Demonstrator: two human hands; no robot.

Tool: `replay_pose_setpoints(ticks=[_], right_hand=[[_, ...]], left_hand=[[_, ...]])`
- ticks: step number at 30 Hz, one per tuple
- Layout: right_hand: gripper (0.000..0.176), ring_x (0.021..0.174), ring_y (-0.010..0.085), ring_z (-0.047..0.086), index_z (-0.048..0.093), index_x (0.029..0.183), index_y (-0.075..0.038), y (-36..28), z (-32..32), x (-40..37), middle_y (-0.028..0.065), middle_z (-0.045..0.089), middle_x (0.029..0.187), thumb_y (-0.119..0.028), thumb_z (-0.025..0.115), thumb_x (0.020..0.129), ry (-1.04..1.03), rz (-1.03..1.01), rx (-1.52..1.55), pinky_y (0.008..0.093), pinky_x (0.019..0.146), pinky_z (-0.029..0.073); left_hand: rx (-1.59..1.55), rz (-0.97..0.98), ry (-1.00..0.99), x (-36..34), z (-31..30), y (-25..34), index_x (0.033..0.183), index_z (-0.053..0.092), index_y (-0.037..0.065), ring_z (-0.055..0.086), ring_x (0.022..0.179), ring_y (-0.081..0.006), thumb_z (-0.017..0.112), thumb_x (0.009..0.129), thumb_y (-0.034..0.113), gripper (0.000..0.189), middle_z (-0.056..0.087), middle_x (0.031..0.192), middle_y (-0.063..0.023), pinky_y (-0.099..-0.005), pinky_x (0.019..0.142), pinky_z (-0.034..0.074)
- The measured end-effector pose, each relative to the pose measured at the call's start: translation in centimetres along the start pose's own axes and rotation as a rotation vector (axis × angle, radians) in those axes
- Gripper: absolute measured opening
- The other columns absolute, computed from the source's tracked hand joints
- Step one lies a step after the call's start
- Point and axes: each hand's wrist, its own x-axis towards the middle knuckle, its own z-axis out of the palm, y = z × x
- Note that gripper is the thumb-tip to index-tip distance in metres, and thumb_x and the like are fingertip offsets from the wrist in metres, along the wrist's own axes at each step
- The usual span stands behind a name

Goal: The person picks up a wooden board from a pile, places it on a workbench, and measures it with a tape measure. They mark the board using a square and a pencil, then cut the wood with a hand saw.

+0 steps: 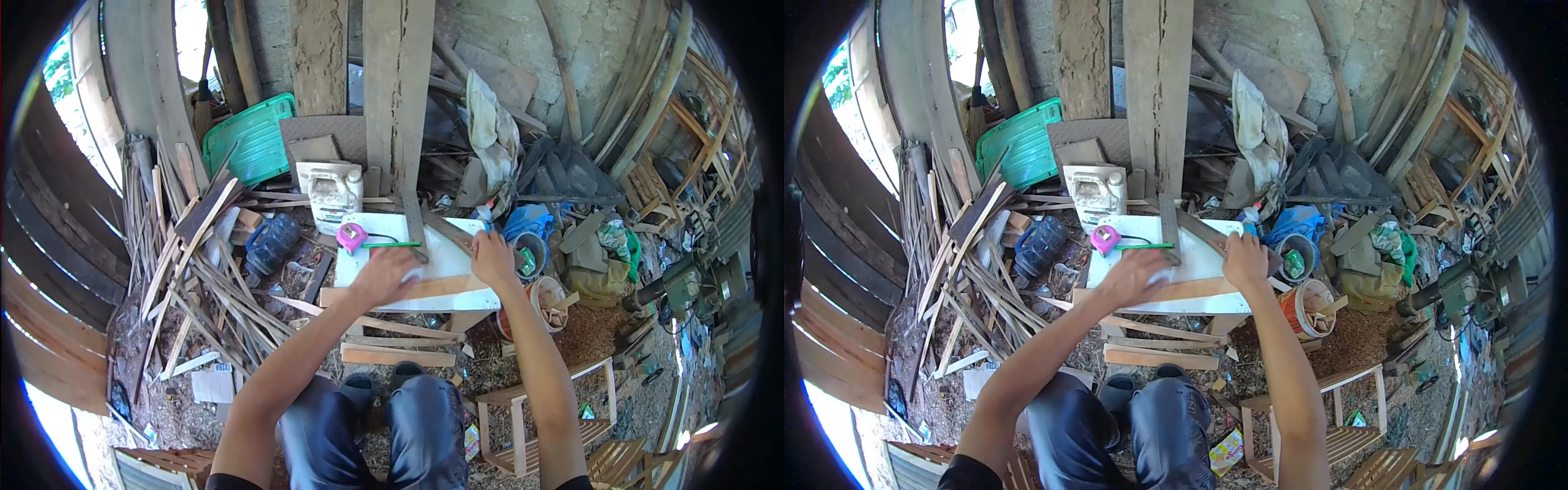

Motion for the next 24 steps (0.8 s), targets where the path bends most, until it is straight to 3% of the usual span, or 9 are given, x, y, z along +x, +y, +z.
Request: replay_pose_setpoints(ticks=[2, 5, 7, 9, 11, 13, 24], right_hand=[[0.029, 0.101, 0.0295, 0.057, 0.056, 0.103, -0.009, 1.9, -1.0, -1.4, 0.0115, 0.061, 0.102, -0.028, 0.066, 0.083, -0.115, -0.064, -0.072, 0.0465, 0.086, 0.04], [0.04, 0.101, 0.0284, 0.057, 0.055, 0.106, -0.009, 3.0, -2.7, -3.2, 0.0117, 0.063, 0.104, -0.036, 0.069, 0.08, -0.113, -0.137, -0.063, 0.0469, 0.088, 0.039], [0.038, 0.103, 0.0262, 0.056, 0.058, 0.104, -0.01, 3.9, -1.9, -3.7, 0.0095, 0.064, 0.107, -0.037, 0.069, 0.08, -0.149, -0.083, -0.112, 0.0462, 0.09, 0.038], [0.033, 0.106, 0.024, 0.054, 0.062, 0.101, -0.01, 4.4, -1.4, -4.2, 0.0066, 0.065, 0.105, -0.035, 0.067, 0.081, -0.073, -0.217, -0.141, 0.045, 0.091, 0.037], [0.028, 0.107, 0.0232, 0.053, 0.065, 0.1, -0.011, 4.4, -1.5, -4.6, 0.0047, 0.065, 0.102, -0.031, 0.067, 0.081, -0.039, -0.216, -0.131, 0.0443, 0.089, 0.037], [0.027, 0.105, 0.0235, 0.053, 0.065, 0.102, -0.011, 4.4, -2.1, -4.9, 0.0033, 0.065, 0.1, -0.029, 0.067, 0.081, 0.04, -0.184, 0.012, 0.0452, 0.087, 0.037], [0.024, 0.103, 0.0245, 0.053, 0.067, 0.097, -0.011, 7.4, -5.2, -7.4, 0.0031, 0.064, 0.096, -0.027, 0.069, 0.079, 0.113, -0.257, -0.04, 0.0455, 0.086, 0.036]], left_hand=[[-0.055, 0.081, -0.175, 0.0, 0.2, 1.9, 0.103, 0.061, 0.006, 0.055, 0.106, -0.0293, 0.062, 0.084, 0.026, 0.028, 0.058, 0.105, -0.0129, -0.0429, 0.091, 0.042], [-0.074, 0.075, -0.186, 0.2, 1.3, 3.4, 0.105, 0.059, 0.005, 0.054, 0.105, -0.0313, 0.063, 0.084, 0.027, 0.03, 0.056, 0.106, -0.0143, -0.0427, 0.091, 0.042], [-0.112, 0.067, -0.192, 0.4, 2.6, 3.3, 0.108, 0.057, 0.005, 0.054, 0.104, -0.033, 0.064, 0.083, 0.027, 0.034, 0.054, 0.106, -0.0148, -0.0434, 0.09, 0.043], [-0.102, 0.066, -0.172, 0.6, 2.8, 3.5, 0.107, 0.057, 0.005, 0.054, 0.103, -0.0332, 0.066, 0.082, 0.026, 0.034, 0.053, 0.105, -0.0149, -0.0438, 0.089, 0.044], [-0.087, 0.075, -0.186, 0.7, 2.7, 3.8, 0.107, 0.058, 0.005, 0.054, 0.103, -0.0325, 0.066, 0.082, 0.025, 0.034, 0.053, 0.104, -0.0143, -0.0439, 0.088, 0.044], [-0.084, 0.071, -0.194, 1.0, 2.8, 4.1, 0.107, 0.058, 0.005, 0.054, 0.103, -0.0319, 0.067, 0.081, 0.025, 0.034, 0.053, 0.103, -0.0137, -0.044, 0.087, 0.045], [-0.248, 0.003, -0.109, 3.2, 5.0, 6.3, 0.103, 0.061, 0.007, 0.055, 0.1, -0.0297, 0.071, 0.076, 0.027, 0.035, 0.055, 0.1, -0.0101, -0.0427, 0.085, 0.044]])
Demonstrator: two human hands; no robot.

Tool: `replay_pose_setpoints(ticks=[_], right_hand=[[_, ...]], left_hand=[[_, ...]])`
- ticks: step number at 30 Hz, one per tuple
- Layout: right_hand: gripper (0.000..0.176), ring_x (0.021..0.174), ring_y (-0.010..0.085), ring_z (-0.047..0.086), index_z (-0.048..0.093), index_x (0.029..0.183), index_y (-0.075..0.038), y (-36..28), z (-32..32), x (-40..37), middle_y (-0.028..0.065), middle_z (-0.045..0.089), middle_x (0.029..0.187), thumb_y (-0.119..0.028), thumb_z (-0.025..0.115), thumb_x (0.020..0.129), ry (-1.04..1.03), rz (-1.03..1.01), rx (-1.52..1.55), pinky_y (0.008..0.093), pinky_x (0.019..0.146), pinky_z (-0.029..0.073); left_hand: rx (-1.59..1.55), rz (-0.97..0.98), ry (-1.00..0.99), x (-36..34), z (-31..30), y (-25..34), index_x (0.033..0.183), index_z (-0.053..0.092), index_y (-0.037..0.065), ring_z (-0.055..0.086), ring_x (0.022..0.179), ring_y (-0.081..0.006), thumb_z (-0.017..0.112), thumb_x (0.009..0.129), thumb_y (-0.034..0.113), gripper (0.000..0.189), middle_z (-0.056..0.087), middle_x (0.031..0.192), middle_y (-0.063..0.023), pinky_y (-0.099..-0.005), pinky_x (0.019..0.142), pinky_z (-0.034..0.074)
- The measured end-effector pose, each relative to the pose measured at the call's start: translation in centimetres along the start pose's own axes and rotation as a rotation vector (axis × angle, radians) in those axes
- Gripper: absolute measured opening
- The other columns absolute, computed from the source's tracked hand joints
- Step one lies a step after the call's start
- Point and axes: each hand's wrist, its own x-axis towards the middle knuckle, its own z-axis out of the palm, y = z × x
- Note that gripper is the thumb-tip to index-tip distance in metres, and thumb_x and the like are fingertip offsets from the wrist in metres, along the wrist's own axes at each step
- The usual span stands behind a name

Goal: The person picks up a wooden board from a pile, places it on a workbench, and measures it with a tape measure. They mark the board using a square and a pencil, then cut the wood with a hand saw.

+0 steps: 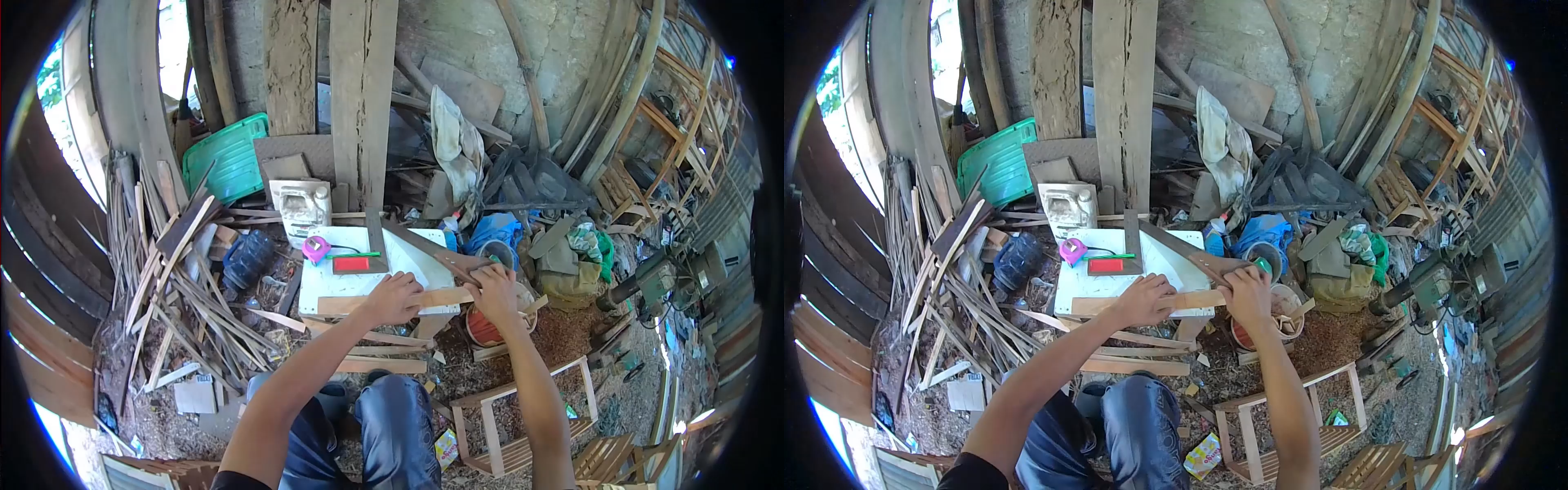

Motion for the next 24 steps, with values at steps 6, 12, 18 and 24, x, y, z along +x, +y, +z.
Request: replay_pose_setpoints(ticks=[6, 12, 18, 24], right_hand=[[0.024, 0.096, 0.0301, 0.056, 0.065, 0.096, -0.005, -0.7, -2.6, -3.8, 0.0085, 0.065, 0.091, -0.025, 0.069, 0.082, 0.096, 0.221, 0.215, 0.0453, 0.088, 0.035], [0.029, 0.066, 0.0193, 0.058, 0.058, 0.096, 0.0, -6.5, -5.4, -9.9, 0.0068, 0.059, 0.076, -0.028, 0.062, 0.093, 0.117, 0.631, 0.782, 0.0348, 0.063, 0.047], [0.021, 0.051, 0.0058, 0.038, 0.045, 0.092, -0.007, -11.5, -5.8, -14.7, -0.0025, 0.038, 0.062, -0.024, 0.055, 0.097, 0.282, 0.882, 1.375, 0.0232, 0.046, 0.035], [0.028, 0.05, 0.0065, 0.039, 0.047, 0.087, -0.005, -11.9, -5.3, -16.0, -0.002, 0.042, 0.061, -0.03, 0.054, 0.098, 0.342, 0.852, 1.48, 0.0225, 0.047, 0.034]], left_hand=[[-0.094, 0.009, 0.059, 1.0, 1.7, 0.1, 0.098, 0.06, 0.007, 0.055, 0.096, -0.0292, 0.072, 0.076, 0.031, 0.034, 0.056, 0.097, -0.0089, -0.0414, 0.082, 0.044], [-0.077, -0.004, 0.065, 1.5, 2.3, 1.1, 0.097, 0.058, 0.006, 0.055, 0.096, -0.0289, 0.071, 0.076, 0.029, 0.034, 0.056, 0.098, -0.0092, -0.0405, 0.083, 0.044], [-0.104, 0.032, 0.054, 1.3, 2.1, 1.2, 0.099, 0.056, 0.005, 0.054, 0.096, -0.0285, 0.072, 0.074, 0.027, 0.037, 0.057, 0.098, -0.0103, -0.0393, 0.086, 0.044], [-0.055, 0.058, -0.019, 1.5, 2.3, 2.4, 0.098, 0.055, 0.005, 0.054, 0.096, -0.0287, 0.069, 0.076, 0.027, 0.035, 0.056, 0.099, -0.0109, -0.0394, 0.085, 0.044]])
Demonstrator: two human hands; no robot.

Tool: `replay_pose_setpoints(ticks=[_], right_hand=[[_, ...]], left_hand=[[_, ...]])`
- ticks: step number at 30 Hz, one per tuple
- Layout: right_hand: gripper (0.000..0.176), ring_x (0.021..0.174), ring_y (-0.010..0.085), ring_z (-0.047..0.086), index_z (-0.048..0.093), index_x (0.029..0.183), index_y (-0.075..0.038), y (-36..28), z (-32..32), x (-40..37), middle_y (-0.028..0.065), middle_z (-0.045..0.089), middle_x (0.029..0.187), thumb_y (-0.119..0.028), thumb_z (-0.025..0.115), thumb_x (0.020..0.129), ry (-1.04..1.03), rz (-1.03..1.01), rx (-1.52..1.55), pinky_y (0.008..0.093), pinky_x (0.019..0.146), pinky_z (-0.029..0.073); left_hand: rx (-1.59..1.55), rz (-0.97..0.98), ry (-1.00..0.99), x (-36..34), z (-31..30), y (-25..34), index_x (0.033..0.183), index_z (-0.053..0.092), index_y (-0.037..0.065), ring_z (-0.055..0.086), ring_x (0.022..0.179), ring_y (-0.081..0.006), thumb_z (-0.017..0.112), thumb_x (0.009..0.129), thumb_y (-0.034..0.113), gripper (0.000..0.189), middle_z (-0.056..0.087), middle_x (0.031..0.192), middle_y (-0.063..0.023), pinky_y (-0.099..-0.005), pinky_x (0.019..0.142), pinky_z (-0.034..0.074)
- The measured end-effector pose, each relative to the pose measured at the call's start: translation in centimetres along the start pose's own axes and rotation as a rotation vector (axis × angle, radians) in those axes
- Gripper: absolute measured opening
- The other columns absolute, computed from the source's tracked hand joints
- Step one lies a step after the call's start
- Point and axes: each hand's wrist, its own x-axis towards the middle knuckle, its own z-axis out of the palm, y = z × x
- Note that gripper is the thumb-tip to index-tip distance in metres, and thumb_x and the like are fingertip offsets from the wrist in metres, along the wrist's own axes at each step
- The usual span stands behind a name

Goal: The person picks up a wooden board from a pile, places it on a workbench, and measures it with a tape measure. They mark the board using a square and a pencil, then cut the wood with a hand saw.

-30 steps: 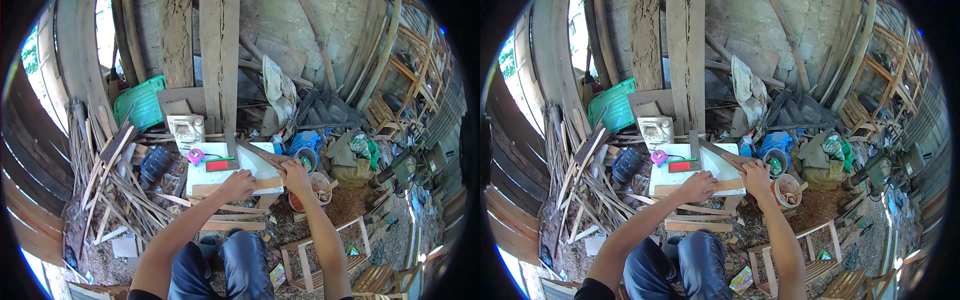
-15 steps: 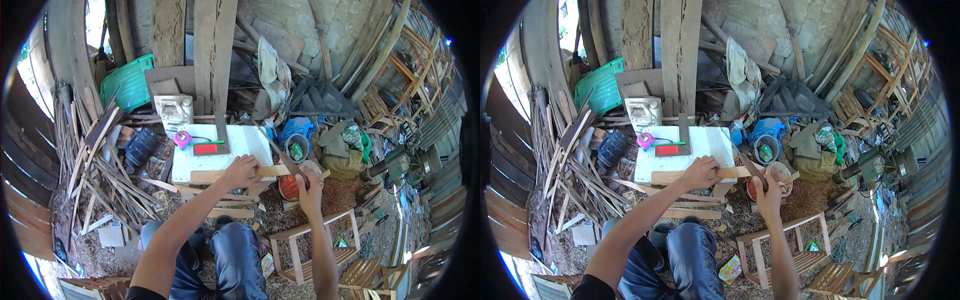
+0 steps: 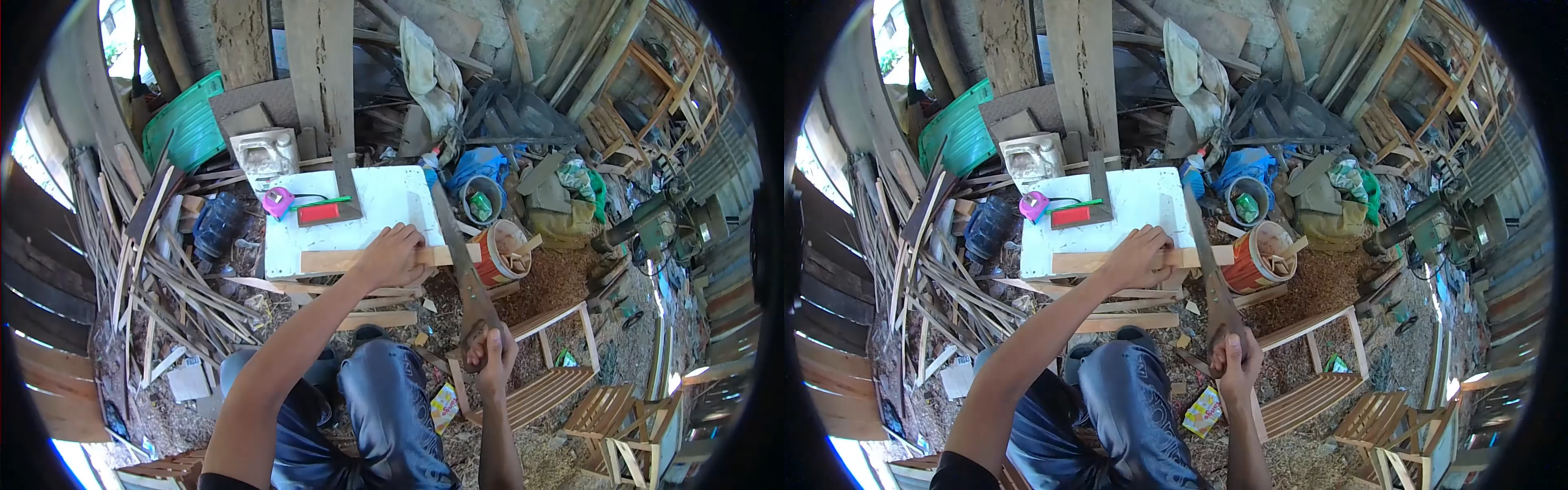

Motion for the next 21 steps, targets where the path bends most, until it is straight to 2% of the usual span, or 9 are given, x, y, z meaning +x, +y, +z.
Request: replay_pose_setpoints(ticks=[3, 4, 9, 11, 12, 15, 17, 19, 21], right_hand=[[0.03, 0.05, 0.0071, 0.039, 0.047, 0.081, -0.006, 0.0, 0.3, 0.1, -0.002, 0.041, 0.06, -0.03, 0.05, 0.099, 0.006, 0.105, -0.022, 0.0229, 0.047, 0.033], [0.031, 0.05, 0.0067, 0.039, 0.045, 0.075, -0.006, 0.4, 0.2, 0.3, -0.0018, 0.041, 0.059, -0.027, 0.048, 0.099, -0.026, 0.074, -0.139, 0.0226, 0.047, 0.032], [0.035, 0.047, 0.0046, 0.036, 0.046, 0.07, -0.007, 1.4, 1.1, -0.3, -0.0027, 0.042, 0.056, -0.027, 0.049, 0.099, -0.028, 0.172, -0.157, 0.0224, 0.043, 0.027], [0.038, 0.046, 0.0056, 0.032, 0.042, 0.069, -0.007, 2.0, 1.7, -0.5, -0.0032, 0.036, 0.053, -0.029, 0.045, 0.101, 0.014, 0.165, -0.279, 0.0231, 0.043, 0.024], [0.044, 0.046, 0.003, 0.034, 0.045, 0.062, -0.007, 2.2, 1.9, -0.6, -0.0047, 0.041, 0.053, -0.031, 0.051, 0.099, 0.052, 0.179, -0.232, 0.023, 0.042, 0.024], [0.043, 0.046, 0.003, 0.033, 0.046, 0.064, -0.007, 2.8, 2.1, -1.1, -0.0054, 0.04, 0.053, -0.03, 0.051, 0.099, 0.063, 0.138, -0.283, 0.0236, 0.042, 0.024], [0.042, 0.047, 0.0031, 0.033, 0.047, 0.064, -0.007, 2.8, 2.0, -1.3, -0.0055, 0.04, 0.053, -0.03, 0.051, 0.099, 0.052, 0.145, -0.303, 0.024, 0.042, 0.024], [0.042, 0.047, 0.0032, 0.033, 0.047, 0.064, -0.006, 2.5, 1.9, -1.2, -0.0056, 0.04, 0.053, -0.03, 0.051, 0.099, 0.056, 0.14, -0.317, 0.0243, 0.042, 0.024], [0.042, 0.048, 0.0033, 0.035, 0.048, 0.064, -0.006, 1.9, 2.0, -1.1, -0.0054, 0.04, 0.053, -0.029, 0.051, 0.099, 0.039, 0.179, -0.337, 0.0244, 0.043, 0.025]], left_hand=[[0.042, -0.017, -0.009, 0.2, 0.1, 0.3, 0.099, 0.054, 0.005, 0.054, 0.096, -0.029, 0.068, 0.077, 0.028, 0.035, 0.056, 0.098, -0.0109, -0.0399, 0.085, 0.044], [0.056, 0.004, 0.027, 0.1, 0.2, 0.3, 0.099, 0.053, 0.005, 0.054, 0.097, -0.029, 0.068, 0.078, 0.031, 0.036, 0.056, 0.098, -0.0108, -0.0399, 0.084, 0.044], [0.051, -0.037, 0.031, 0.0, 0.2, 0.3, 0.1, 0.053, 0.006, 0.053, 0.097, -0.029, 0.069, 0.077, 0.034, 0.039, 0.055, 0.098, -0.0105, -0.0399, 0.086, 0.043], [0.042, -0.058, 0.016, 0.1, 0.3, 0.3, 0.1, 0.054, 0.006, 0.053, 0.098, -0.029, 0.07, 0.076, 0.035, 0.04, 0.055, 0.099, -0.0104, -0.04, 0.086, 0.043], [0.056, -0.05, 0.031, 0.0, 0.5, 0.2, 0.099, 0.055, 0.005, 0.053, 0.098, -0.0291, 0.07, 0.076, 0.035, 0.04, 0.055, 0.099, -0.0103, -0.0401, 0.087, 0.043], [0.07, -0.056, 0.078, -0.1, 0.8, -0.1, 0.096, 0.057, 0.006, 0.054, 0.098, -0.0293, 0.07, 0.076, 0.034, 0.037, 0.054, 0.099, -0.0102, -0.0406, 0.087, 0.043], [0.027, -0.114, -0.001, 0.2, 0.8, -0.2, 0.105, 0.058, 0.008, 0.052, 0.105, -0.0282, 0.073, 0.07, 0.034, 0.046, 0.054, 0.104, -0.0095, -0.0412, 0.09, 0.043], [-0.013, -0.166, -0.058, 0.5, 0.6, -0.1, 0.101, 0.06, 0.009, 0.052, 0.104, -0.0273, 0.071, 0.071, 0.031, 0.038, 0.054, 0.104, -0.008, -0.0414, 0.089, 0.043], [-0.046, -0.137, 0.019, 0.5, 0.5, -0.1, 0.095, 0.06, 0.007, 0.055, 0.096, -0.0274, 0.068, 0.076, 0.02, 0.024, 0.055, 0.097, -0.0079, -0.0388, 0.085, 0.044]])
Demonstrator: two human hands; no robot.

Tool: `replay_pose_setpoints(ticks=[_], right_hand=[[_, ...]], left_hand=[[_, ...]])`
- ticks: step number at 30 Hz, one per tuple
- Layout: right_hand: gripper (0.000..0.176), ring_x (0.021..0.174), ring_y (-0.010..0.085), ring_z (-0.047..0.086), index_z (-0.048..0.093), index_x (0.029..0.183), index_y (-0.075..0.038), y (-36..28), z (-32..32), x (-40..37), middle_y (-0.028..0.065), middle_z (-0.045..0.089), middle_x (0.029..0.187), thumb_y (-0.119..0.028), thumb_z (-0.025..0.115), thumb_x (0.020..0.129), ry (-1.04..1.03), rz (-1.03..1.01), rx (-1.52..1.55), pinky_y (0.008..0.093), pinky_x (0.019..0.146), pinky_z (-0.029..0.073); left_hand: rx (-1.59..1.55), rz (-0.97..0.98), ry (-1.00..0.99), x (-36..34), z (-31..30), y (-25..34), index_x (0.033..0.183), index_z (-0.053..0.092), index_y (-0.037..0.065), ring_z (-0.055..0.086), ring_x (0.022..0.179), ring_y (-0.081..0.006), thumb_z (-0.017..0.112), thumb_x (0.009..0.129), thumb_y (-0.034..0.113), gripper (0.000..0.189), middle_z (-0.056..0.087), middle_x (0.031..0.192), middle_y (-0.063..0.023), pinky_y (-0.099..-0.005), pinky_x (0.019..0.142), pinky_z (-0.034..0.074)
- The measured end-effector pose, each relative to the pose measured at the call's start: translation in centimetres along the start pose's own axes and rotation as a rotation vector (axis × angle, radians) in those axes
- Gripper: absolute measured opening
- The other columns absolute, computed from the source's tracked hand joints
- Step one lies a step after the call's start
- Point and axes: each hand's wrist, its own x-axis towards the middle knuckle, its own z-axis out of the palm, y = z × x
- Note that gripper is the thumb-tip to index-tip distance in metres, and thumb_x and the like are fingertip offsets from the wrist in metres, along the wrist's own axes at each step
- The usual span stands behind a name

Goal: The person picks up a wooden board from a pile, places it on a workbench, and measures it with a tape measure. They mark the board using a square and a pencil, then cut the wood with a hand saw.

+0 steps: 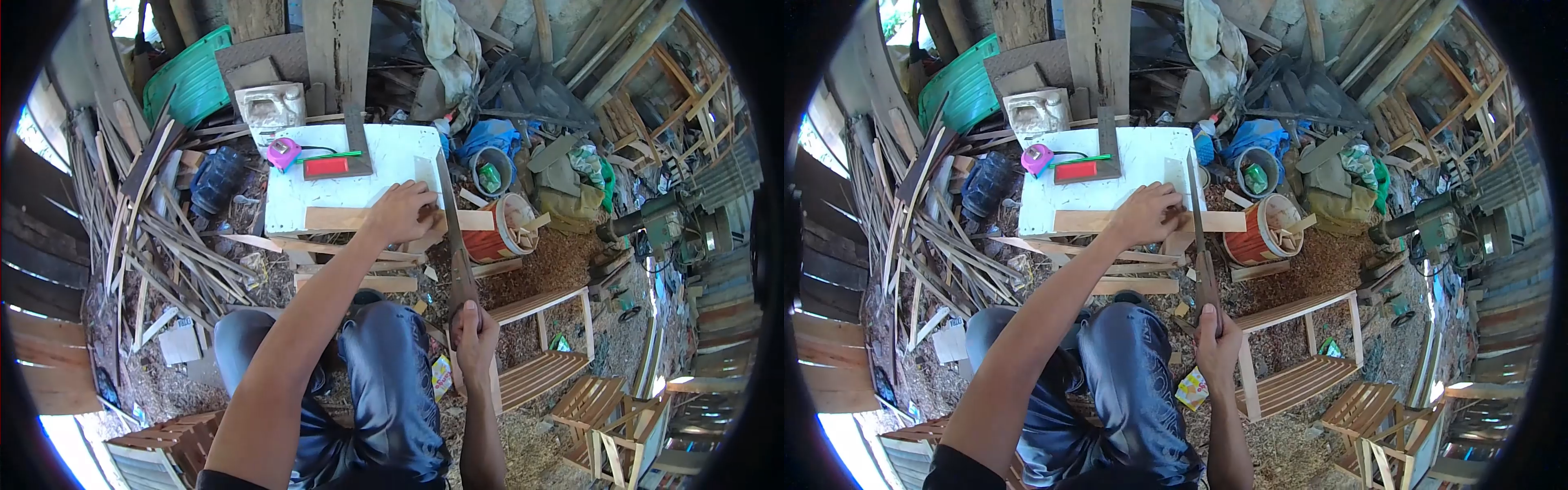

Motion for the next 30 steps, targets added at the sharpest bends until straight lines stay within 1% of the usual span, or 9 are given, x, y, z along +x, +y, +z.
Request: replay_pose_setpoints(ticks=[1, 3, 4, 6, 10, 12, 22, 24, 30], right_hand=[[0.042, 0.048, 0.0033, 0.035, 0.048, 0.064, -0.006, -0.1, 0.0, 0.0, -0.0054, 0.04, 0.053, -0.029, 0.051, 0.099, 0.006, 0.002, 0.002, 0.0244, 0.043, 0.025], [0.041, 0.046, 0.0034, 0.033, 0.047, 0.065, -0.007, -0.3, 0.0, 0.1, -0.0047, 0.039, 0.054, -0.029, 0.05, 0.1, -0.005, -0.038, -0.064, 0.0222, 0.042, 0.024], [0.041, 0.046, 0.0034, 0.033, 0.047, 0.065, -0.007, 0.0, 0.0, 0.2, -0.0047, 0.039, 0.054, -0.029, 0.05, 0.1, 0.002, -0.036, -0.058, 0.0222, 0.042, 0.024], [0.04, 0.046, 0.0031, 0.034, 0.047, 0.066, -0.007, 0.8, -0.3, 0.4, -0.0049, 0.04, 0.054, -0.029, 0.051, 0.099, 0.015, -0.076, -0.089, 0.0219, 0.042, 0.024], [0.04, 0.046, 0.0028, 0.033, 0.048, 0.066, -0.007, 1.0, -0.2, 0.2, -0.0051, 0.039, 0.054, -0.029, 0.051, 0.099, 0.01, -0.045, -0.071, 0.0214, 0.042, 0.024], [0.043, 0.051, 0.0055, 0.037, 0.051, 0.066, -0.002, 0.9, -0.3, 0.2, -0.0034, 0.043, 0.054, -0.03, 0.051, 0.098, 0.018, -0.034, -0.106, 0.0274, 0.046, 0.029], [0.044, 0.051, 0.0053, 0.038, 0.051, 0.066, -0.001, 0.8, -0.4, 0.0, -0.0028, 0.044, 0.054, -0.031, 0.051, 0.098, 0.004, -0.039, -0.113, 0.0271, 0.046, 0.029], [0.04, 0.048, 0.0029, 0.033, 0.047, 0.066, -0.006, 0.3, 0.0, -0.3, -0.0048, 0.04, 0.055, -0.028, 0.05, 0.1, -0.009, -0.076, -0.099, 0.0223, 0.043, 0.023], [0.042, 0.047, 0.0032, 0.034, 0.046, 0.065, -0.005, 0.3, 0.1, -0.5, -0.0039, 0.041, 0.055, -0.028, 0.049, 0.1, 0.021, -0.061, -0.095, 0.023, 0.042, 0.023]], left_hand=[[-0.002, 0.005, -0.005, -0.2, -0.1, 0.2, 0.095, 0.06, 0.007, 0.055, 0.096, -0.0274, 0.068, 0.076, 0.02, 0.024, 0.055, 0.097, -0.0079, -0.0388, 0.085, 0.044], [0.035, 0.162, 0.096, -0.6, -0.1, 0.7, 0.093, 0.061, 0.007, 0.055, 0.094, -0.0273, 0.065, 0.078, 0.012, 0.016, 0.056, 0.094, -0.007, -0.0385, 0.085, 0.045], [0.036, 0.168, 0.089, -0.6, -0.1, 0.5, 0.093, 0.061, 0.007, 0.055, 0.094, -0.0273, 0.065, 0.078, 0.012, 0.016, 0.056, 0.094, -0.007, -0.0385, 0.085, 0.045], [0.045, 0.317, 0.116, -0.6, 0.2, 0.2, 0.093, 0.06, 0.006, 0.055, 0.096, -0.0263, 0.062, 0.08, 0.007, 0.013, 0.058, 0.095, -0.006, -0.0374, 0.087, 0.045], [-0.019, 0.337, 0.014, -0.6, 0.4, -0.4, 0.095, 0.06, 0.006, 0.054, 0.101, -0.0245, 0.06, 0.081, 0.005, 0.014, 0.059, 0.101, -0.0052, -0.0357, 0.088, 0.045], [0.05, 0.382, 0.006, -0.7, 0.4, -0.2, 0.095, 0.061, 0.006, 0.054, 0.103, -0.023, 0.06, 0.081, 0.005, 0.014, 0.06, 0.102, -0.0042, -0.0354, 0.088, 0.045], [0.02, 0.341, -0.018, -0.3, 0.6, -0.3, 0.093, 0.059, 0.007, 0.054, 0.101, -0.0238, 0.061, 0.081, 0.008, 0.012, 0.06, 0.102, -0.0035, -0.0362, 0.088, 0.045], [0.004, 0.353, -0.012, -0.2, 0.6, -0.5, 0.093, 0.059, 0.006, 0.054, 0.1, -0.025, 0.061, 0.081, 0.007, 0.012, 0.06, 0.102, -0.004, -0.0368, 0.088, 0.046], [-0.02, 0.366, 0.009, -0.1, 0.8, -0.5, 0.092, 0.059, 0.005, 0.055, 0.099, -0.026, 0.061, 0.08, 0.006, 0.013, 0.06, 0.1, -0.0057, -0.0371, 0.087, 0.047]])
